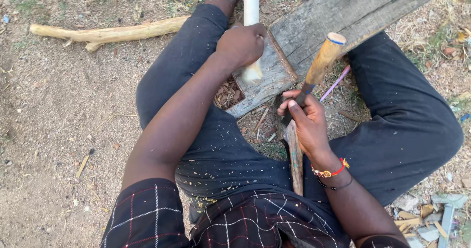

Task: The person sits on the ground and uses a chisel and a wooden mallet to carve a piece of light-colored wood. They repeatedly strike the chisel to remove wood shavings and shape the object, occasionally adjusting the wood's position on a larger log used as a workbench.

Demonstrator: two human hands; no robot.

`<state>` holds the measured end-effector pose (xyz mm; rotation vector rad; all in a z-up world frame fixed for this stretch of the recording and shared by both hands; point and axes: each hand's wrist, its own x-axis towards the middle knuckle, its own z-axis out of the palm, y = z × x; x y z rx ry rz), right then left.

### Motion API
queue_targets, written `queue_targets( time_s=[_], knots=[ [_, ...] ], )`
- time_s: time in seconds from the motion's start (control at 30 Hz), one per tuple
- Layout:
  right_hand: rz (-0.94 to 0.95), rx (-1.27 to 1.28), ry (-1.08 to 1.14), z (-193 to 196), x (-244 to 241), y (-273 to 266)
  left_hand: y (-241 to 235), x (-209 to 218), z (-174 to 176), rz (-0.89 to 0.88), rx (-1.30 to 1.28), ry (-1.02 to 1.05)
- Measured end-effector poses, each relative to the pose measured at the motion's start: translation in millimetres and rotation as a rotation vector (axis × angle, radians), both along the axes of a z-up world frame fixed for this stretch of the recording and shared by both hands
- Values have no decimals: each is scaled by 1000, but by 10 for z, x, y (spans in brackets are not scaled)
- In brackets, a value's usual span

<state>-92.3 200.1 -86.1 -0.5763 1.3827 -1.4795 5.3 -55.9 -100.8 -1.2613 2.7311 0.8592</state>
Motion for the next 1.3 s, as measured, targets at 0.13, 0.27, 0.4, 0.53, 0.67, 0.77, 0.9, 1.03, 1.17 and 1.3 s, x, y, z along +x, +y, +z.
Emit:
queue_targets(
  time_s=[0.13,0.27,0.4,0.53,0.67,0.77,0.9,1.03,1.17,1.3],
  knots=[
    [-42,-32,-56,-4,-11,4,140,5,154,-141,58,-24],
    [-106,-79,18,13,-86,18,267,-4,253,-289,140,-67],
    [-121,-191,200,107,-231,-46,334,-55,285,-314,109,-84],
    [-36,-263,319,242,-417,-115,395,-55,366,-276,40,-84],
    [23,-247,470,269,-475,-138,448,-104,484,-287,-64,-204],
    [44,-165,436,257,-467,-106,495,-90,507,-366,-273,-181],
    [57,-155,511,236,-429,-75,457,-78,432,-447,-432,-92],
    [52,-143,602,275,-492,-97,436,-77,305,-491,-449,-80],
    [102,-89,686,358,-558,-154,438,-80,235,-500,-408,-53],
    [178,-93,740,383,-584,-186,427,-98,210,-531,-394,-100]
  ],
)
